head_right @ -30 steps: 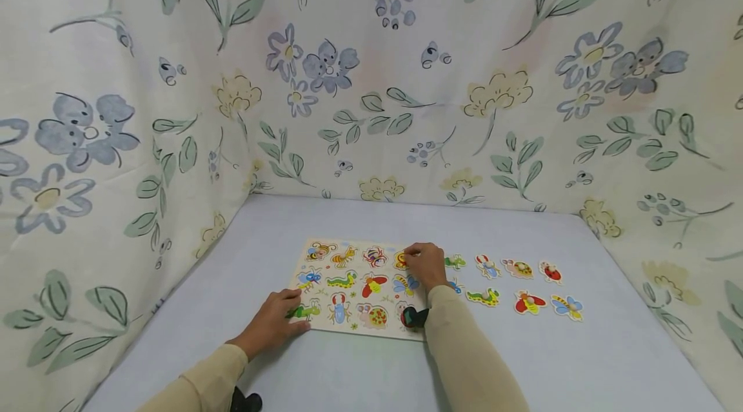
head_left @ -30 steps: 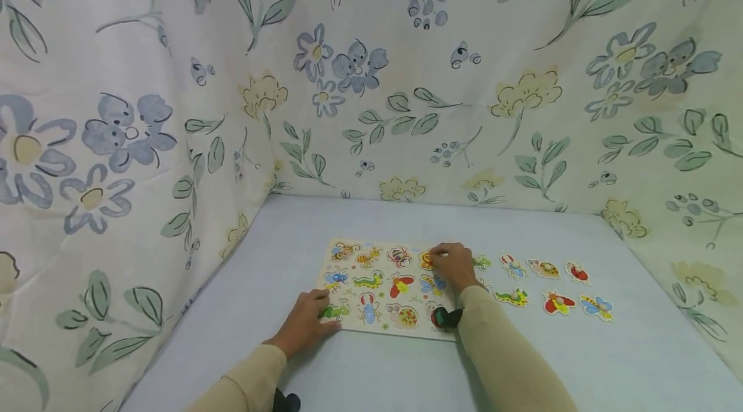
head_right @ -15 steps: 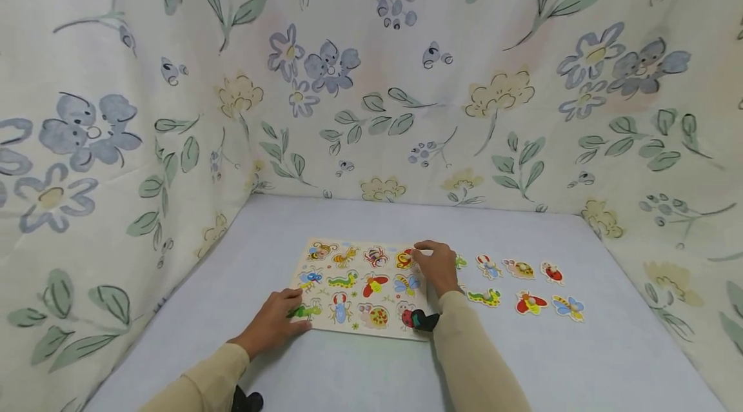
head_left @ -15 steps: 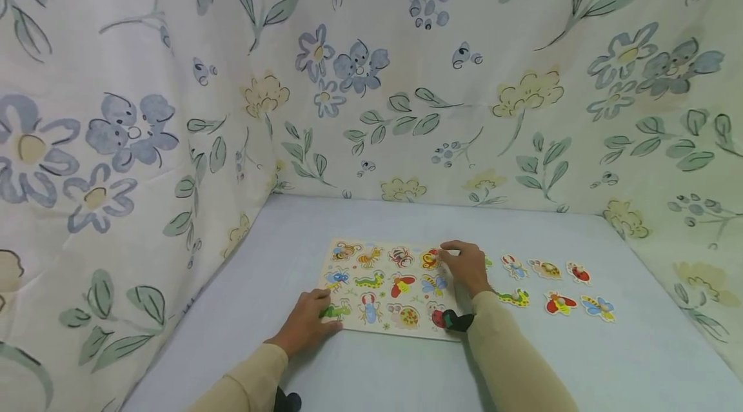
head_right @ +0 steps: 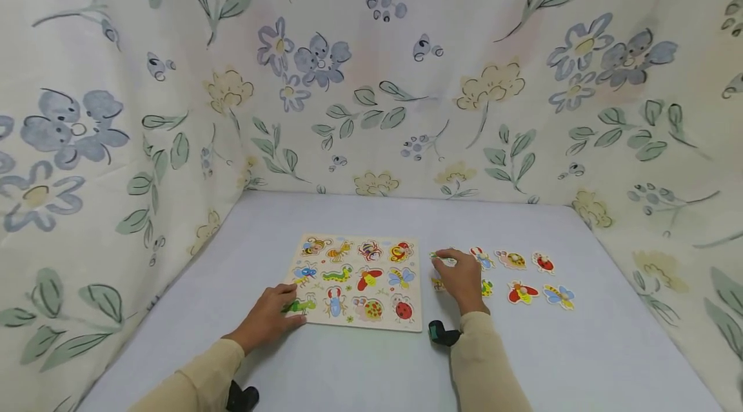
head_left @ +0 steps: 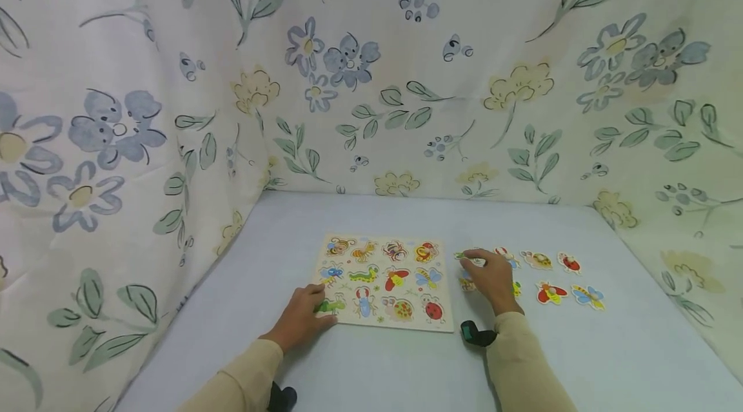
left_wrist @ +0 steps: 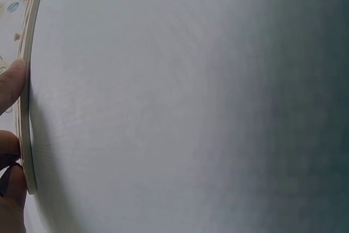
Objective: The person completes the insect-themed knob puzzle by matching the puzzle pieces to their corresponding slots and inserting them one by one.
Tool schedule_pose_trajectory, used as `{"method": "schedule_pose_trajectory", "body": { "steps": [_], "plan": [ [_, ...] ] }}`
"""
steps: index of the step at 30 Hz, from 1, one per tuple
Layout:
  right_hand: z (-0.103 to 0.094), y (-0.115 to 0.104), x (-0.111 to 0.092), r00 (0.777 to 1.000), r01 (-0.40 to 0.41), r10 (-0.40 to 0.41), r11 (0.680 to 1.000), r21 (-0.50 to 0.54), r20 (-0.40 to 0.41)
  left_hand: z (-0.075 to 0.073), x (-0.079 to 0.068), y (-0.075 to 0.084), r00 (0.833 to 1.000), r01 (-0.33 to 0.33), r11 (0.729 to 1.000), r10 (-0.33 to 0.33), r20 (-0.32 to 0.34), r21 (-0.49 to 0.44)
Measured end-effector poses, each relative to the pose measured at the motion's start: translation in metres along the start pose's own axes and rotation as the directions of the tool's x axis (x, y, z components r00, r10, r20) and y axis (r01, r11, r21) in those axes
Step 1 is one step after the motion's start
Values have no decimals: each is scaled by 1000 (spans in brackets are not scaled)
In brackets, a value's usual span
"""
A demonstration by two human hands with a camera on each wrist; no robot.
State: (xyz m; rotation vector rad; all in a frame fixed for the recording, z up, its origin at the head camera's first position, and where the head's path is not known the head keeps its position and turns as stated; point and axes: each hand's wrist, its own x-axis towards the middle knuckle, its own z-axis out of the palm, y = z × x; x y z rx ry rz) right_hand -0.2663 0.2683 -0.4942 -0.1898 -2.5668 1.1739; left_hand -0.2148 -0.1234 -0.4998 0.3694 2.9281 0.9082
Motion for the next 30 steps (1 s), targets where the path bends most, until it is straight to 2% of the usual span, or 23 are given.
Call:
{"method": "schedule_pose_trajectory", "body": {
  "steps": [6,12,17,24,30],
  "plan": [
    [1,13,-6,1000,11,-10,999,-44,29,4,0,-5,1000,29,1000,-29,3,4],
    [1,21,-8,998,4,0,997,-80,58,5,3,-6,1000,14,1000,-14,-6,16],
    [-1,21,-8,998,45,-39,994,-101,56,5,5,-7,1000,4,1000,-4,-11,14],
    [-4,20,-14,996,20,-9,993,-119,89,4,3,-6,1000,-3,1000,3,0,12],
    [-3,19,-14,996,41,-30,990,-135,79,5,1,-8,1000,-12,1000,12,-22,13]
  ]
}}
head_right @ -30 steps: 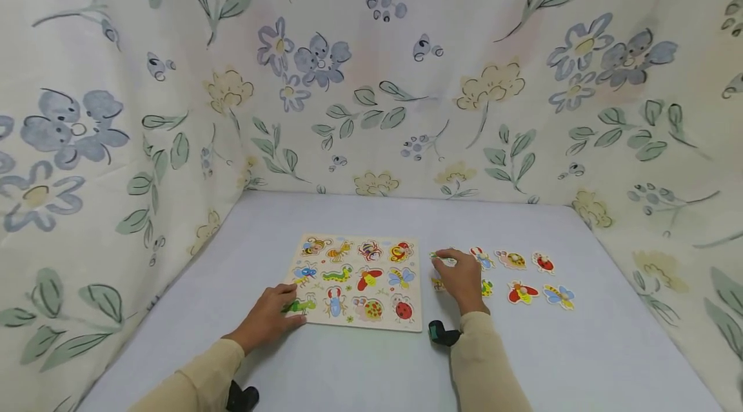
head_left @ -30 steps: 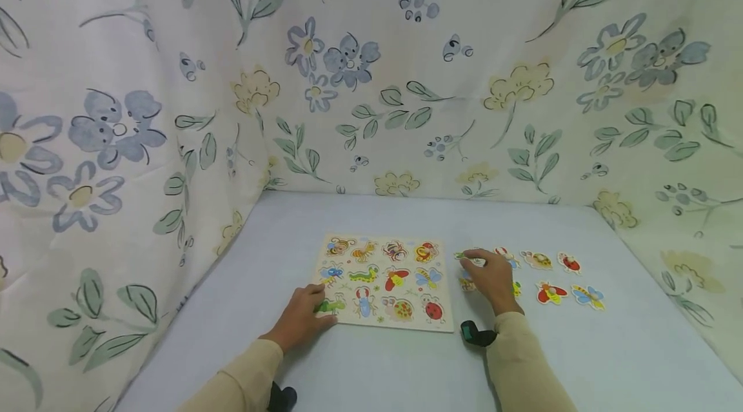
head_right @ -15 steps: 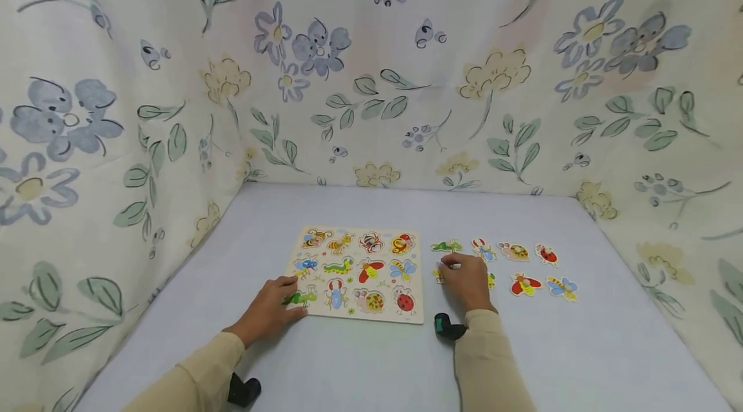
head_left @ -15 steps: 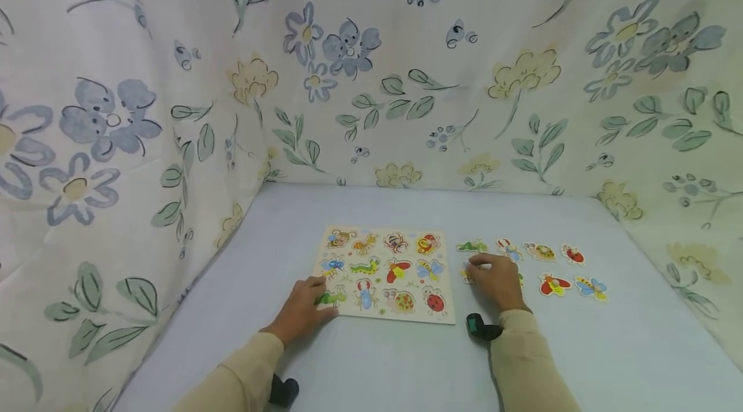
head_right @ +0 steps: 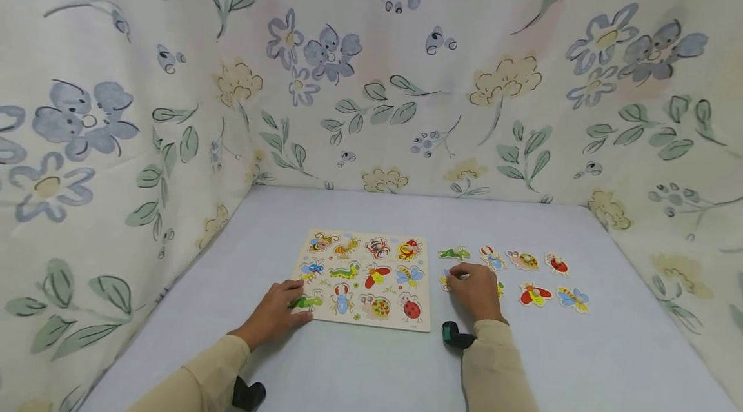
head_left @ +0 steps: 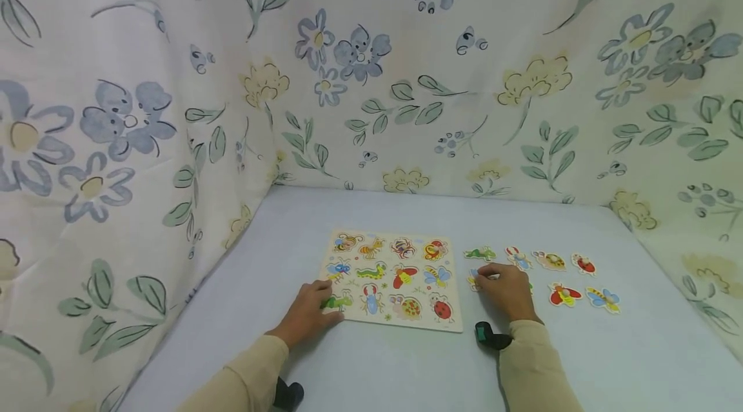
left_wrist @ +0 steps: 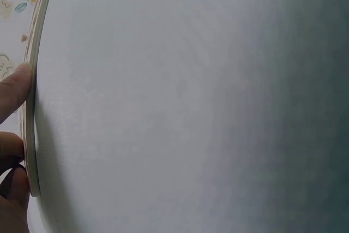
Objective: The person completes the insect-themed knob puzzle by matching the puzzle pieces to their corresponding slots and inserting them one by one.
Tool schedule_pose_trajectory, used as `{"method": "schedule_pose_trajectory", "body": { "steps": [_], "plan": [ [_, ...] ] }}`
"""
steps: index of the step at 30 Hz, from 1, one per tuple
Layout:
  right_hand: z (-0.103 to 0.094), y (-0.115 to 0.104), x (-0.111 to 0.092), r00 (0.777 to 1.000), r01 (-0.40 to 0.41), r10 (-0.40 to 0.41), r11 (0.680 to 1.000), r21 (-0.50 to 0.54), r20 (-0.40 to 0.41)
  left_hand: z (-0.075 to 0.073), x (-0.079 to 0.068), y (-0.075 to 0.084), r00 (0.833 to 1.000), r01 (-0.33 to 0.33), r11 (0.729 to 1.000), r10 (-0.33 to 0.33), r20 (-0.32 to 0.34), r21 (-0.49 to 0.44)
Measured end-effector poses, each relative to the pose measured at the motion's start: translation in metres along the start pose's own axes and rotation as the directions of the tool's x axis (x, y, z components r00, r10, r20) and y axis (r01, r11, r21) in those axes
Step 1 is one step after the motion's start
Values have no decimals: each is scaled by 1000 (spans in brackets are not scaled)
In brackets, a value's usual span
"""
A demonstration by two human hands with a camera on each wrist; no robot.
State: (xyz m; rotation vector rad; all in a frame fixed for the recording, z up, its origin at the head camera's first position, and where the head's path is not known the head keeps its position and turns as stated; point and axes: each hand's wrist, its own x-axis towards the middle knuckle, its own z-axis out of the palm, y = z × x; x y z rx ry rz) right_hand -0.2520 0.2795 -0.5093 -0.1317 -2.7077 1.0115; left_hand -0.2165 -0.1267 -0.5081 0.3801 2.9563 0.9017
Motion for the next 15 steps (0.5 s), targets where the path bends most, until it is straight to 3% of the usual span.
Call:
{"method": "schedule_pose_trajectory", "body": {
  "steps": [6,15],
  "plan": [
    [-2,-1,2,1000,-19,20,1000,17,-17,-1,-1,2,1000,23,1000,-23,-4,-12],
    [-18,-4,4,978,25,-3,995,100,-209,-1,0,2,1000,25,1000,-25,7,-1]
  ]
}}
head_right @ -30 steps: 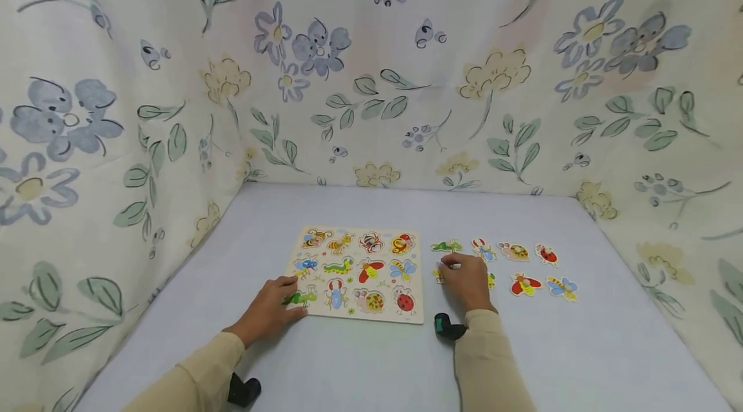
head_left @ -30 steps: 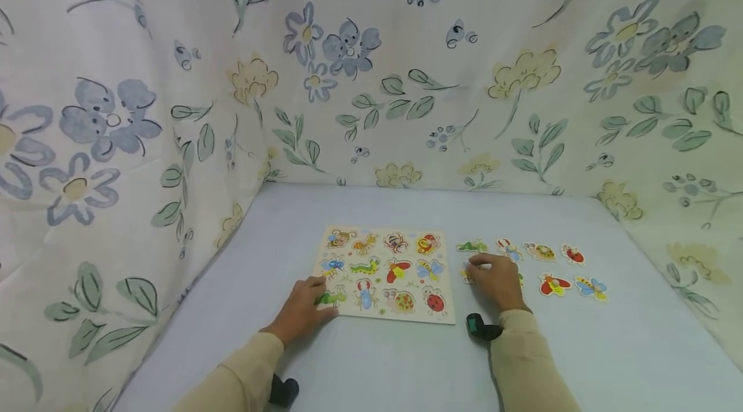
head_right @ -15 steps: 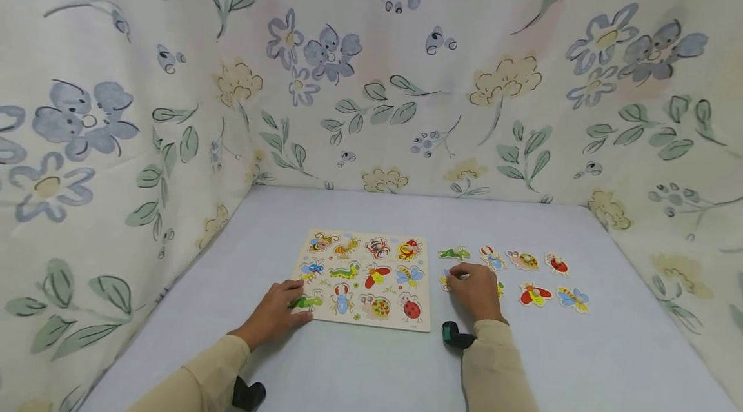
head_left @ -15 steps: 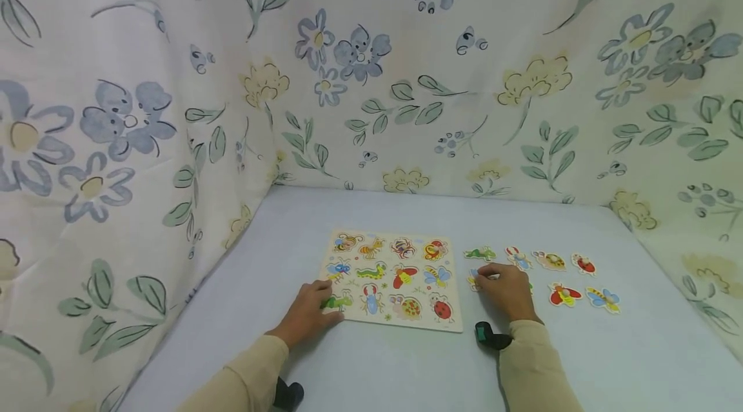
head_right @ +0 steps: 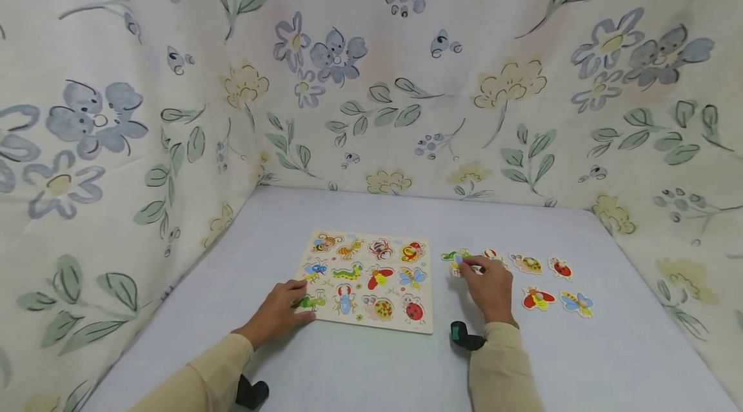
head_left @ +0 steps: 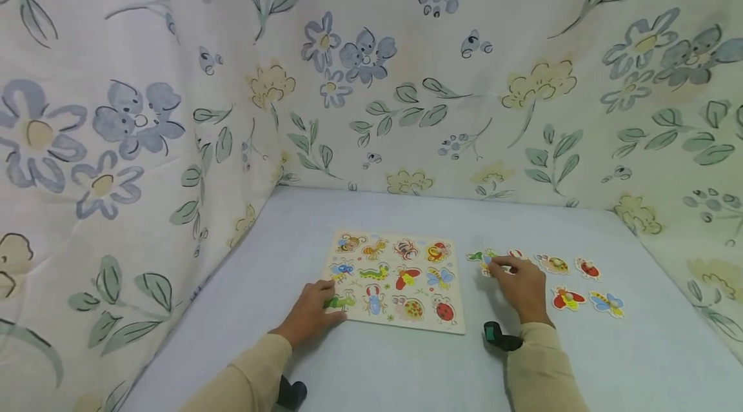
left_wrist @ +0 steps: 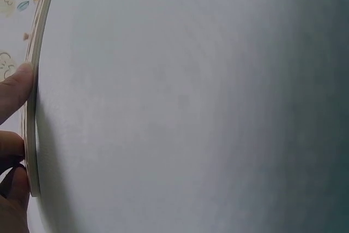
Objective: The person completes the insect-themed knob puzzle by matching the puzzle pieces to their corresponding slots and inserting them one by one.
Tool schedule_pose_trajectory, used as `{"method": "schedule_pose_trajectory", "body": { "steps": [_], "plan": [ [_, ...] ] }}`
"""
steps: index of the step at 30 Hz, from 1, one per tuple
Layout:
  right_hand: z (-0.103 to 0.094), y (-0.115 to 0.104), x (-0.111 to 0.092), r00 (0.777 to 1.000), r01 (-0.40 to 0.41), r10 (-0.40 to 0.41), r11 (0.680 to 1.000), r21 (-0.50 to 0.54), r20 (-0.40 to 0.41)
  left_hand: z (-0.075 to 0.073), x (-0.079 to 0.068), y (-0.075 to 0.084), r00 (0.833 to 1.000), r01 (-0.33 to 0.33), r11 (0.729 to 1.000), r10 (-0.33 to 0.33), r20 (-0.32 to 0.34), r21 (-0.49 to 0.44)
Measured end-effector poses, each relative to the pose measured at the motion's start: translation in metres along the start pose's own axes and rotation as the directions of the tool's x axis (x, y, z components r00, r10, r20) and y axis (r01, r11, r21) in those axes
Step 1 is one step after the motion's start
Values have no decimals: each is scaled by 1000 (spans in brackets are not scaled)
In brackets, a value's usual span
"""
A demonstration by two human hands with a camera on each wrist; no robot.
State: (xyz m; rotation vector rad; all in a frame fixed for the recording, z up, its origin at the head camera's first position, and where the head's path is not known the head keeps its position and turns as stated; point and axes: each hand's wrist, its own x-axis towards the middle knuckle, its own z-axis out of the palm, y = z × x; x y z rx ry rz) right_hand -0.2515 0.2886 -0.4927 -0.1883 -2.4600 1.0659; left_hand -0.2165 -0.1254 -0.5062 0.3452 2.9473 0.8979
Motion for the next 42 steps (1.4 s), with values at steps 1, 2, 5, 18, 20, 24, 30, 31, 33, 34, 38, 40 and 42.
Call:
{"method": "schedule_pose_trajectory", "body": {
  "steps": [1,2,5,18,20,24,30,31,33,34,38,40,42],
  "plan": [
    [-2,-2,1,1000,-7,7,1000,11,-9,0,0,0,1000,-1,1000,1,1,1],
    [-4,-5,1,1000,-10,11,1000,16,-19,-1,0,0,1000,1,1000,-1,0,-2],
    [-11,-15,4,998,-3,5,999,37,-62,-2,1,0,1000,3,1000,-3,-4,-6],
    [-55,-70,3,935,233,-190,966,112,-301,-15,6,3,1000,-9,1000,8,6,20],
    [-60,-78,2,920,275,-219,952,136,-326,-16,6,3,1000,-8,1000,8,5,19],
    [-68,-89,-1,889,354,-273,919,174,-367,-18,4,2,1000,2,1000,-2,8,23],
    [-74,-103,-8,862,413,-322,894,173,-392,-18,1,-1,1000,4,999,-4,-1,36],
    [-76,-105,-9,857,422,-331,890,171,-395,-18,1,-1,1000,-1,999,1,-4,36],
    [-79,-108,-12,849,437,-342,884,168,-404,-15,1,0,1000,-5,999,5,0,37],
    [-81,-110,-14,845,443,-346,880,171,-407,-13,2,1,1000,-7,999,6,5,35],
    [-90,-116,-22,819,489,-381,855,173,-430,-5,3,4,1000,-16,999,15,23,31],
    [-90,-120,-25,802,524,-403,829,196,-441,-3,2,4,1000,-15,999,14,24,30],
    [-87,-124,-28,787,555,-425,804,213,-448,-1,0,3,1000,-18,999,17,21,27]
  ]
}}
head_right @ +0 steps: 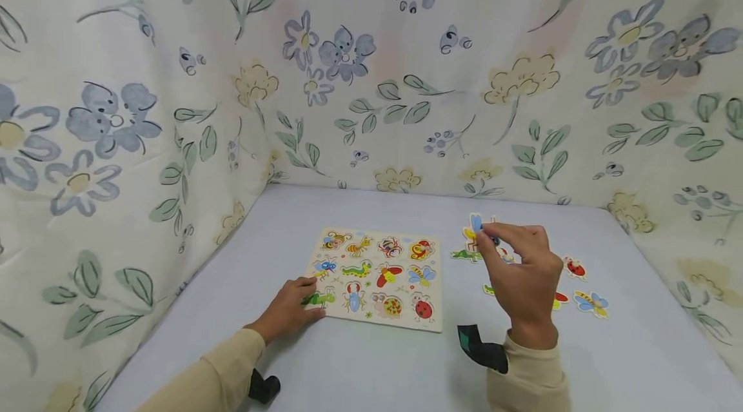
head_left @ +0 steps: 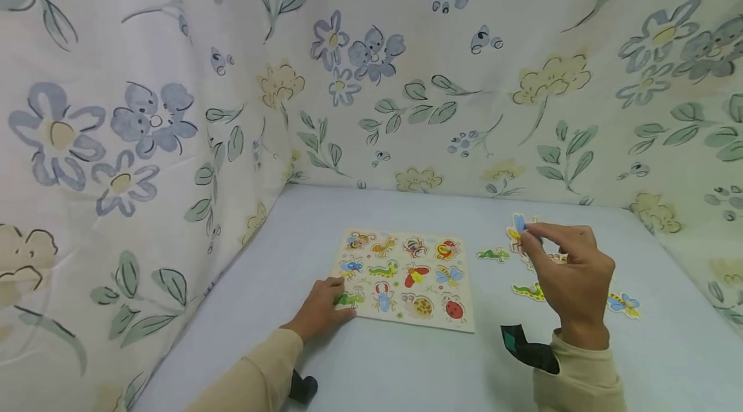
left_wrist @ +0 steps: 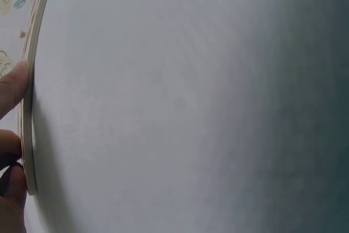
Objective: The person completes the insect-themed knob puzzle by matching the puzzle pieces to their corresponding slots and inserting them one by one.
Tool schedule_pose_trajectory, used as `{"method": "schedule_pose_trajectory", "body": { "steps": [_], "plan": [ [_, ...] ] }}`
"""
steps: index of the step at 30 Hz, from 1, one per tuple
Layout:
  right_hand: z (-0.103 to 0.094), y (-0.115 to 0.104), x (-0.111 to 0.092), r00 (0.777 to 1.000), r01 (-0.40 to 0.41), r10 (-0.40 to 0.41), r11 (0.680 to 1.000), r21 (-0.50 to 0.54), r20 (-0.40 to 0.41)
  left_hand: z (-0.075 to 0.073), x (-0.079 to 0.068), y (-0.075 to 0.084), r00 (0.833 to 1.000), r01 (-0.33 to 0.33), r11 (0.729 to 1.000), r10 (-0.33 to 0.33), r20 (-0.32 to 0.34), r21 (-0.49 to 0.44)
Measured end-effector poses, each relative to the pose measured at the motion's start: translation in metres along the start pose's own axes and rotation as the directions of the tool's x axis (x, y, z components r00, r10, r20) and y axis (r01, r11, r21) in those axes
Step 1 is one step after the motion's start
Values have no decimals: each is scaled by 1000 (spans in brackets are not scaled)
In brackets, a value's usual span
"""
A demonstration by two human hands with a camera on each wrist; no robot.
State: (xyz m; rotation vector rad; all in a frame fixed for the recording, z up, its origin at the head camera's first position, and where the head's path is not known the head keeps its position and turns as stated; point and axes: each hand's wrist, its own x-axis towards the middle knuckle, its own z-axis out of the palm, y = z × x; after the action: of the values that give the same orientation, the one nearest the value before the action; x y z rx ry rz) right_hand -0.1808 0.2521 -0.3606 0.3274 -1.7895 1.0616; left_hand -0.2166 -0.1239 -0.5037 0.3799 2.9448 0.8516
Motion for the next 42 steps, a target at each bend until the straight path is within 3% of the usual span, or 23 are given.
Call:
{"method": "schedule_pose_trajectory", "body": {
  "steps": [3,12,27,42],
  "plan": [
    [5,-2,-1,1000,11,-12,999,31,10,2,-2,-3,1000,-6,1000,6,-1,-17],
    [25,-15,8,995,67,-66,998,-15,77,2,-2,-3,1000,-1,999,0,-10,-33],
    [65,-29,-1,978,158,-167,984,79,125,1,-2,-2,1000,2,998,-3,-1,-60],
    [102,-33,-7,960,186,-211,972,147,185,1,-1,-1,1000,27,999,-27,9,-40]
  ]
}}
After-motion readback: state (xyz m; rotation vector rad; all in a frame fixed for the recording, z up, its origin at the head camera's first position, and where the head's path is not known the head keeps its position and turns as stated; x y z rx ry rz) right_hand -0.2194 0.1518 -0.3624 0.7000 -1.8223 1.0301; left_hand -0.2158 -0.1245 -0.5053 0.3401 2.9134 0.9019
